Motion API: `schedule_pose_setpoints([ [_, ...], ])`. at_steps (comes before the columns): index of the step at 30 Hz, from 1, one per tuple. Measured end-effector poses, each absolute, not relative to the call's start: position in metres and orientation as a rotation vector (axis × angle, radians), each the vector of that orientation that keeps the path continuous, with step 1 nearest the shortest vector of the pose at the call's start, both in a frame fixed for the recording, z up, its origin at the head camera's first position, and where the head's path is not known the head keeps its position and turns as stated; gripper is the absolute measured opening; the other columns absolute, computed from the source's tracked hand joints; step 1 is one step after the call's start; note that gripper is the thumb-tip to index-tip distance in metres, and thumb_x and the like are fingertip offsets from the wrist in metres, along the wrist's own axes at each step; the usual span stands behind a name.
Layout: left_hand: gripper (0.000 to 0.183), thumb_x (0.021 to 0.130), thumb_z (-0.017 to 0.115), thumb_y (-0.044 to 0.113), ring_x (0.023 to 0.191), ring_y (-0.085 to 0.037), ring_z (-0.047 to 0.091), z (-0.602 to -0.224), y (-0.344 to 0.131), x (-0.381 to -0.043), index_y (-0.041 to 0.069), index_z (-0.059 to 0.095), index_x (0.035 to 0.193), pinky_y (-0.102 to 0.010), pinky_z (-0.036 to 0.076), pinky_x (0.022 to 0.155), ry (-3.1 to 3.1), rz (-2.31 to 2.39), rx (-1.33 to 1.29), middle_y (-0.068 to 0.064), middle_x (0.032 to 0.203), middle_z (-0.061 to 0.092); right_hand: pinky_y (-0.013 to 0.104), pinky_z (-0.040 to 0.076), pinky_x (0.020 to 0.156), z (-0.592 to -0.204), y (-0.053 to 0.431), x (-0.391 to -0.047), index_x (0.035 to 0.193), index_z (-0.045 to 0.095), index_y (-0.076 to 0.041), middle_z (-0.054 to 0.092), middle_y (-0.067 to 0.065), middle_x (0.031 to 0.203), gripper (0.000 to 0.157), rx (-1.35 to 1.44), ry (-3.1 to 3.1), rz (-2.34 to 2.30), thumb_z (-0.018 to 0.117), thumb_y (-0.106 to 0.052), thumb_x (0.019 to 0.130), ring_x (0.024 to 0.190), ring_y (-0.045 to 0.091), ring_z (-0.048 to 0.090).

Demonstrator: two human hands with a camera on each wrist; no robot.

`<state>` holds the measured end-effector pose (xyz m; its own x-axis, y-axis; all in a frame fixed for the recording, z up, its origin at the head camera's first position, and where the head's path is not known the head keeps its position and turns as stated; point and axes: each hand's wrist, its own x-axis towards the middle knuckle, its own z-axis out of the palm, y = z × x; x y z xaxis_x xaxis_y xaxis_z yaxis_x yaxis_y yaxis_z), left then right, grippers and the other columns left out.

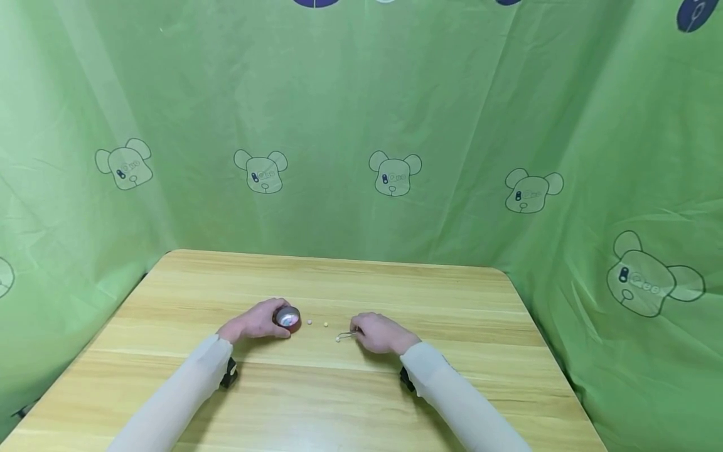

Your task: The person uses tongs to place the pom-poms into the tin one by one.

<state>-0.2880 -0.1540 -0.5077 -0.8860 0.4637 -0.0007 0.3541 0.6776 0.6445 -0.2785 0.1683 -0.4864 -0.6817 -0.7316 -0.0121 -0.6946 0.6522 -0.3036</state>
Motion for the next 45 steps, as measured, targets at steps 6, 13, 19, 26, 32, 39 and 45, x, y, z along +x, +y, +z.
schedule_pose_setpoints([
  [6,0.051,0.071,0.083,0.024,0.098,-0.021,0.055,-0.506,-0.154,-0.289,0.008,0.056,0.111,-0.043,0.043,0.089,2.73,0.995,0.672,-0.004,0.105,0.059,0.029,0.048,0.071,-0.487,0.167,-0.279,0.099,0.063,-0.012,0.057,-0.007,0.089,0.01,-1.2,2.739,-0.389,0.054,-0.014,0.096,0.078,0.007,0.053],
  [13,0.051,0.071,0.083,0.024,0.099,-0.021,0.055,-0.506,-0.154,-0.29,0.009,0.056,0.111,-0.043,0.043,0.09,2.727,0.992,0.651,-0.003,0.104,0.059,0.03,0.048,0.071,-0.487,0.167,-0.278,0.097,0.063,-0.012,0.057,-0.006,0.088,0.008,-1.233,2.734,-0.385,0.055,-0.013,0.096,0.077,0.008,0.053],
  [19,0.051,0.071,0.083,0.023,0.099,-0.021,0.055,-0.507,-0.154,-0.288,0.009,0.056,0.111,-0.043,0.043,0.089,2.715,1.003,0.652,-0.004,0.105,0.059,0.03,0.049,0.073,-0.491,0.168,-0.279,0.096,0.063,-0.013,0.058,-0.006,0.088,0.008,-1.277,2.738,-0.384,0.055,-0.011,0.095,0.08,0.008,0.055],
  [26,0.051,0.072,0.083,0.024,0.099,-0.021,0.055,-0.508,-0.154,-0.286,0.009,0.056,0.112,-0.043,0.044,0.089,2.717,1.001,0.661,-0.004,0.106,0.059,0.031,0.05,0.075,-0.491,0.17,-0.279,0.098,0.063,-0.012,0.059,-0.004,0.089,0.009,-1.261,2.747,-0.437,0.055,-0.01,0.095,0.081,0.009,0.056],
  [32,0.051,0.072,0.083,0.023,0.098,-0.021,0.055,-0.505,-0.154,-0.286,0.007,0.055,0.113,-0.043,0.044,0.088,2.724,0.997,0.654,-0.005,0.105,0.059,0.03,0.049,0.074,-0.485,0.169,-0.282,0.099,0.062,-0.011,0.06,-0.004,0.091,0.01,-1.23,2.76,-0.479,0.053,-0.01,0.096,0.081,0.009,0.055],
  [39,0.052,0.072,0.083,0.023,0.099,-0.021,0.055,-0.506,-0.154,-0.287,0.008,0.055,0.113,-0.043,0.044,0.089,2.732,0.983,0.643,-0.004,0.106,0.059,0.033,0.049,0.073,-0.478,0.165,-0.287,0.099,0.062,-0.006,0.062,0.004,0.091,0.01,-1.227,2.751,-0.544,0.053,-0.008,0.096,0.08,0.012,0.055],
  [45,0.051,0.072,0.082,0.023,0.099,-0.021,0.055,-0.509,-0.153,-0.287,0.008,0.055,0.113,-0.043,0.044,0.089,2.726,0.985,0.656,-0.004,0.105,0.058,0.034,0.049,0.073,-0.476,0.162,-0.291,0.098,0.062,-0.006,0.063,0.004,0.091,0.01,-1.2,2.761,-0.567,0.053,-0.007,0.096,0.079,0.012,0.055],
])
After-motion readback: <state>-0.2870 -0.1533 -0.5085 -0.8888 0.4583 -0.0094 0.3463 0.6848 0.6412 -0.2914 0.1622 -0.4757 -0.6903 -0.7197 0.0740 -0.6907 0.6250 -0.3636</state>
